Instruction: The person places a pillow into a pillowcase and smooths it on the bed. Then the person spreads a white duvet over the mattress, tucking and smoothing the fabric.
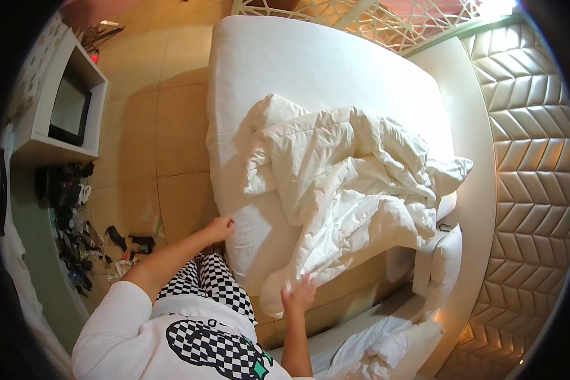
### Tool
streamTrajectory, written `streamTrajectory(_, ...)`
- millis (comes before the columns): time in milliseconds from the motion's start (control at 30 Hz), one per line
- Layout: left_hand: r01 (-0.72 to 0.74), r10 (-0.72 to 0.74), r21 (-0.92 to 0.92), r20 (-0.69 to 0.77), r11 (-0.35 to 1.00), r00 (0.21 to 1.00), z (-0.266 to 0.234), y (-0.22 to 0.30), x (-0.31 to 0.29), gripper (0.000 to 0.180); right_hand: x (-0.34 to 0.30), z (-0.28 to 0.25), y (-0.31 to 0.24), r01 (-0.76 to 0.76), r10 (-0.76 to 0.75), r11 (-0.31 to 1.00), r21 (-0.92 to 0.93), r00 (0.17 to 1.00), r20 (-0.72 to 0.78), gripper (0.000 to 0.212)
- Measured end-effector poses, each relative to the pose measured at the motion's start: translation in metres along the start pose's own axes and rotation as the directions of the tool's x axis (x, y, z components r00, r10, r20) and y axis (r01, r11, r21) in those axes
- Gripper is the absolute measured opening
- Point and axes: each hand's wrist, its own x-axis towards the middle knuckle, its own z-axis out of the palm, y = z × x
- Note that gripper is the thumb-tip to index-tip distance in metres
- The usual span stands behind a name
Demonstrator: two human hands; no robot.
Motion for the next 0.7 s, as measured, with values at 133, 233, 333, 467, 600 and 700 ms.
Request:
streamTrajectory(133, 0.068, -0.088, -0.132, -0.153, 0.989, 0.984, -0.034, -0.001, 0.05, 0.044, 0.045, 0.01, -0.057, 0.34, -0.325, 0.898, 0.279, 0.94, -0.099, 0.058)
streamTrajectory(233, 0.131, -0.169, -0.235, -0.151, 0.963, 0.974, -0.055, 0.021, 0.083, 0.056, 0.1, 0.055, -0.077, 0.294, -0.277, 0.848, 0.44, 0.955, -0.104, 0.063)
streamTrajectory(333, 0.142, -0.184, -0.312, -0.108, 0.939, 0.977, -0.064, 0.046, 0.111, 0.07, 0.161, 0.086, -0.101, 0.097, -0.068, 0.961, 0.258, 0.991, -0.116, 0.069)
streamTrajectory(467, 0.079, -0.131, -0.342, -0.131, 0.936, 0.983, -0.052, 0.066, 0.14, 0.082, 0.228, 0.107, -0.114, -0.254, 0.243, 0.965, 0.068, 0.96, 0.137, 0.077)
streamTrajectory(600, 0.203, -0.255, -0.247, -0.2, 0.947, 0.946, -0.048, 0.075, 0.16, 0.062, 0.258, 0.127, -0.091, -0.188, 0.171, 0.955, 0.23, 0.981, 0.09, 0.048)
streamTrajectory(700, 0.135, -0.209, -0.247, -0.305, 0.96, 0.929, -0.061, 0.08, 0.169, 0.046, 0.258, 0.124, -0.072, -0.182, 0.223, 0.848, 0.498, 0.974, -0.025, 0.038)
